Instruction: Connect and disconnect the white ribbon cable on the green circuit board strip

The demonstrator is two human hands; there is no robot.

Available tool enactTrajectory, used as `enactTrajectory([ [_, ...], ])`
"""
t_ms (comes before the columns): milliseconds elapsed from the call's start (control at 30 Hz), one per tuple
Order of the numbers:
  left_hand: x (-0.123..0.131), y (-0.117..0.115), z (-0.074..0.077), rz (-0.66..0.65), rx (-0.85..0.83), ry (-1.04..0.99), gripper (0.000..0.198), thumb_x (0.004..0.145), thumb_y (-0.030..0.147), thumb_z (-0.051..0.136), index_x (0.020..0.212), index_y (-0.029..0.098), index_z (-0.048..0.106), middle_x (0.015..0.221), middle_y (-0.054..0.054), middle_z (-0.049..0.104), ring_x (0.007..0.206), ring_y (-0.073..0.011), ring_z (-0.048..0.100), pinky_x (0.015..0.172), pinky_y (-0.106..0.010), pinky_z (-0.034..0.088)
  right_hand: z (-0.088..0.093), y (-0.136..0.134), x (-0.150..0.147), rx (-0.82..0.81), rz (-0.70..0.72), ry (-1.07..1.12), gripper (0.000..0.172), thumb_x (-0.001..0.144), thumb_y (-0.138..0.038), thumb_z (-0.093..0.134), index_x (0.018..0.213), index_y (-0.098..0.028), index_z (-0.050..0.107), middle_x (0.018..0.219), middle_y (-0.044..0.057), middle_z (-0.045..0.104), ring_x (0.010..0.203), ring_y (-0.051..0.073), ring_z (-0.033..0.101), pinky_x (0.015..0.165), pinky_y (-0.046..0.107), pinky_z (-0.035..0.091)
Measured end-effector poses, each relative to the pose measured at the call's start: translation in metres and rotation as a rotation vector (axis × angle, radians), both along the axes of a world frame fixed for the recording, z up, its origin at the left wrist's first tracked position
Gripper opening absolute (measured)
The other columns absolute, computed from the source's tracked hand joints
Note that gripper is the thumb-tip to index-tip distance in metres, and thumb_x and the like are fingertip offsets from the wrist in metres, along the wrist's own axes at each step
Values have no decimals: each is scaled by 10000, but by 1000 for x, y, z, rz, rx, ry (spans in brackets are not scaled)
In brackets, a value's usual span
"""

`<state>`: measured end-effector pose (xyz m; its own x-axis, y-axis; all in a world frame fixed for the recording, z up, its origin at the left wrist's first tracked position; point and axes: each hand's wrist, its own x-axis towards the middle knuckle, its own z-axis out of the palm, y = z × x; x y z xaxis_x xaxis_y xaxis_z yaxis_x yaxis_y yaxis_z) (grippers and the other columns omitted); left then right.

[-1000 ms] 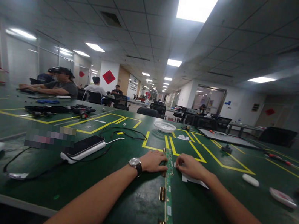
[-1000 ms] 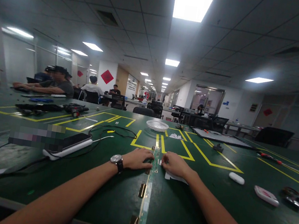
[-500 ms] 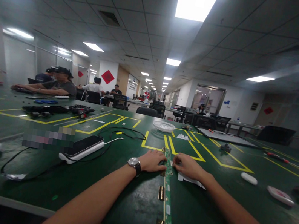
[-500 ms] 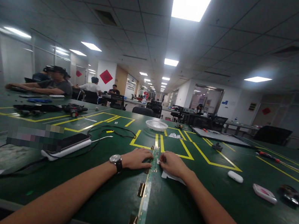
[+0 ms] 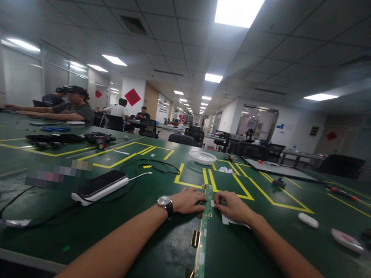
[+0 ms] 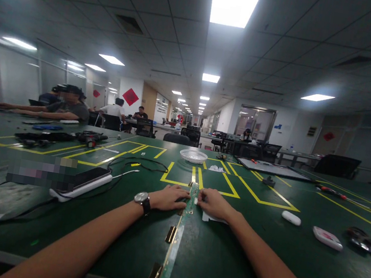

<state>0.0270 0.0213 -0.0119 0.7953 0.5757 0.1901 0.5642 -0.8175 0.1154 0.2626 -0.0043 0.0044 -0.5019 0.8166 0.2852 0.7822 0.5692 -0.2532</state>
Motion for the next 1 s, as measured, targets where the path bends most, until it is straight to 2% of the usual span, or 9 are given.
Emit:
enactTrajectory([
  [100, 0, 0, 0, 8, -1, -5, 407, 960, 455, 456, 1316, 270, 529, 1392, -46, 526, 1224, -301, 462, 975, -460, 405, 2, 1, 2, -22, 1, -2, 100, 812, -276, 594, 791, -182, 621, 817, 25, 656, 760, 161, 581, 708, 268, 413],
  [200, 0, 0, 1, 9, 2, -18, 380, 966, 448, 452, 1296, 278, 537, 1370, -42, 541, 1226, -296, 469, 973, -447, 409, 5, 0, 3, -35, 67, 7, 111, 799, -191, 554, 866, -183, 642, 884, 37, 672, 831, 175, 601, 786, 288, 447],
  [333, -1, 1, 3, 24, 19, -58, 319, 1001, 370, 383, 1240, 255, 561, 1284, -58, 593, 1167, -260, 527, 971, -405, 416, 6, -2, -1, -8, 179, 57, 390, 722, -28, 459, 1011, -195, 661, 1078, 49, 680, 1034, 183, 600, 975, 330, 428],
  [433, -1, 0, 5, 35, 62, -112, 319, 1005, 323, 379, 1269, 242, 538, 1291, -61, 590, 1167, -244, 534, 990, -386, 410, 1, 1, -4, -10, 233, 43, 490, 725, -5, 432, 1101, -215, 665, 1184, 45, 666, 1123, 179, 582, 1035, 343, 405],
  [500, 0, -1, 6, 41, 91, -131, 318, 997, 308, 399, 1278, 247, 535, 1285, -54, 596, 1168, -244, 534, 992, -388, 412, -4, 7, -2, -7, 212, 11, 512, 732, -1, 427, 1127, -222, 667, 1195, 43, 666, 1133, 180, 582, 1039, 345, 406],
  [633, 0, -2, 7, 46, 102, -117, 317, 992, 339, 414, 1255, 246, 564, 1261, -56, 612, 1160, -246, 536, 985, -388, 420, -7, 19, 14, 34, 15, -107, 460, 794, -52, 445, 1158, -226, 665, 1226, 58, 658, 1152, 205, 575, 1037, 363, 401],
  [733, 0, -3, 7, 33, 89, -102, 347, 1008, 375, 378, 1263, 237, 569, 1254, -58, 616, 1134, -242, 546, 967, -380, 433, -5, 22, 27, 51, -271, -235, 413, 848, -117, 441, 1190, -223, 649, 1261, 92, 632, 1171, 250, 560, 1001, 413, 414],
  [867, 1, -4, 8, 19, 79, -114, 381, 1023, 395, 336, 1269, 219, 569, 1278, -63, 606, 1149, -242, 539, 978, -377, 428, -2, 21, 37, 26, -622, -358, 360, 907, -190, 388, 1159, -212, 644, 1190, 149, 636, 1114, 318, 568, 907, 545, 427],
  [1000, 2, -5, 9, 14, 72, -111, 392, 1027, 403, 316, 1262, 216, 570, 1291, -68, 600, 1169, -241, 533, 1003, -384, 409, -2, 22, 41, 2, -740, -394, 363, 918, -209, 352, 1129, -167, 644, 1192, 191, 619, 1115, 359, 553, 873, 620, 415],
])
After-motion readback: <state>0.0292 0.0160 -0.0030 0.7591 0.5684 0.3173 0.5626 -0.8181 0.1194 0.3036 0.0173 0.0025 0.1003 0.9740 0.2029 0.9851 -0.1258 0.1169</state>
